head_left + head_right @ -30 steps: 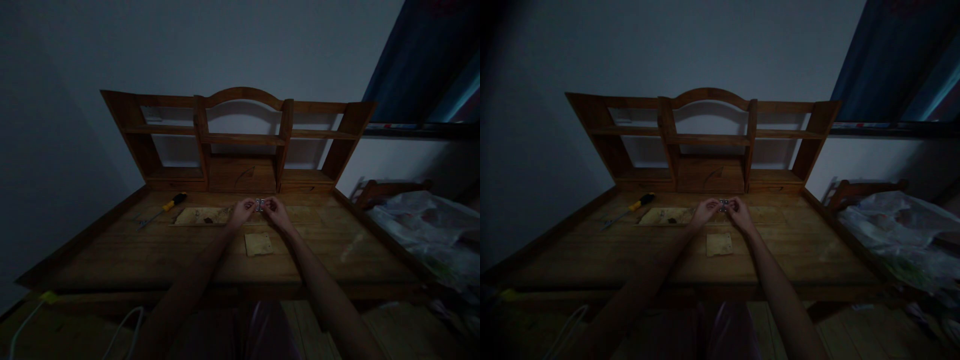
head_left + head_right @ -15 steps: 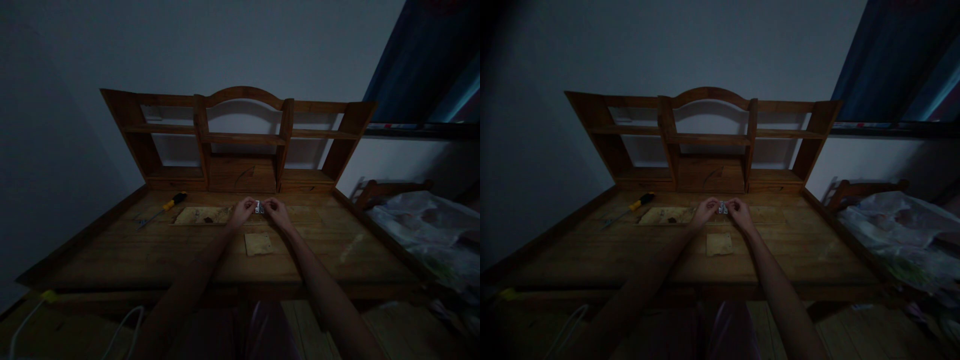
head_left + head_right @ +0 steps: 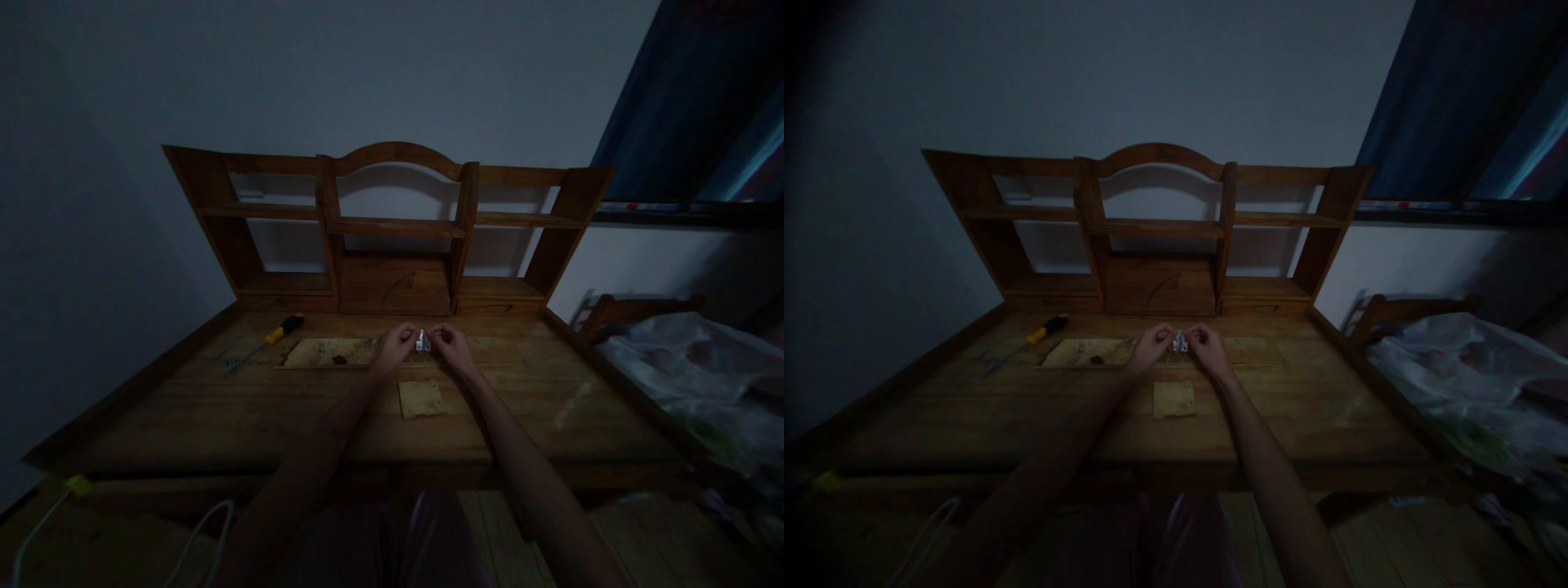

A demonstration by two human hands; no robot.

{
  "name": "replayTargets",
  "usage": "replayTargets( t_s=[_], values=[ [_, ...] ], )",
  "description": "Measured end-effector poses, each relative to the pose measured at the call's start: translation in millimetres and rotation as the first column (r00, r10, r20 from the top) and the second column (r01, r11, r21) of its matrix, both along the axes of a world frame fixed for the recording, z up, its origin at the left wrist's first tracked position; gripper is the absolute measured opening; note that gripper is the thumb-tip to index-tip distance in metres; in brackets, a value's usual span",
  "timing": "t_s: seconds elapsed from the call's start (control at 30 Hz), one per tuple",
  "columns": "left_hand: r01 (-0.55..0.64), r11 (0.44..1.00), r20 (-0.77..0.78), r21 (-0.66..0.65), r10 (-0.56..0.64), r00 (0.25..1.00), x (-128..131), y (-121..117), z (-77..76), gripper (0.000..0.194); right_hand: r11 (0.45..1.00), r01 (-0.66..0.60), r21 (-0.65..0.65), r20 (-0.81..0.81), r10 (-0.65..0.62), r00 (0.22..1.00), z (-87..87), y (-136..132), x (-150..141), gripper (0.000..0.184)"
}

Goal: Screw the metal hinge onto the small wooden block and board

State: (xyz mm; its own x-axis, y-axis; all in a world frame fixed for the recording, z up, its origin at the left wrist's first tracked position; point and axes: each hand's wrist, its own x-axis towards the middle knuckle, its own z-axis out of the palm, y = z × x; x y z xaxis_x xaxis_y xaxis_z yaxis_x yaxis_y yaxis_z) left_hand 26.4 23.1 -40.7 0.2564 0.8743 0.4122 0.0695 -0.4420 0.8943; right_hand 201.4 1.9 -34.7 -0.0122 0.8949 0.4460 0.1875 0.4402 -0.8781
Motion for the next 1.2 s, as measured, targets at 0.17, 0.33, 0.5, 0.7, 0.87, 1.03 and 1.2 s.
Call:
replayTargets(
  t_s=[0.17,0.33,0.5,0.7,0.87,1.03,1.2],
  values=[
    [0.014,1.0,-0.029,-0.01,-0.015,0.999,-1.0,-4.6,3.7,0.029,1.0,-0.003,-0.014,-0.018,0.003,1.0,0.8,0.2,0.2,0.026],
    [0.022,1.0,-0.046,-0.006,-0.022,0.999,-0.7,-6.3,4.1,0.026,0.995,-0.007,-0.097,-0.047,0.002,0.999,6.0,-6.1,-2.4,0.035],
    [-0.007,1.0,-0.056,0.005,0.007,0.998,-0.1,-2.9,0.1,0.018,0.988,-0.064,-0.144,-0.077,0.053,0.996,10.4,-10.3,-5.1,0.038],
    [-0.009,0.999,-0.052,0.037,0.011,0.999,-0.2,-6.0,5.6,0.008,0.968,-0.155,-0.197,-0.192,0.116,0.974,8.2,-8.3,-4.7,0.041],
    [0.001,0.999,-0.04,0.042,0.001,0.999,0.1,-7.4,7.5,0.009,0.972,-0.136,-0.192,-0.195,0.098,0.976,8.1,-9.1,-4.4,0.041],
    [-0.011,0.999,-0.04,0.044,0.013,0.999,-0.1,-5.3,3.9,0.011,0.965,-0.117,-0.234,-0.205,0.068,0.976,8.4,-9.1,-5.4,0.04],
    [-0.01,0.999,-0.034,0.041,0.011,0.999,0.1,-2.3,0.7,0.012,0.964,-0.111,-0.241,-0.215,0.058,0.975,5.0,-5.3,-6.0,0.039]
  ],
)
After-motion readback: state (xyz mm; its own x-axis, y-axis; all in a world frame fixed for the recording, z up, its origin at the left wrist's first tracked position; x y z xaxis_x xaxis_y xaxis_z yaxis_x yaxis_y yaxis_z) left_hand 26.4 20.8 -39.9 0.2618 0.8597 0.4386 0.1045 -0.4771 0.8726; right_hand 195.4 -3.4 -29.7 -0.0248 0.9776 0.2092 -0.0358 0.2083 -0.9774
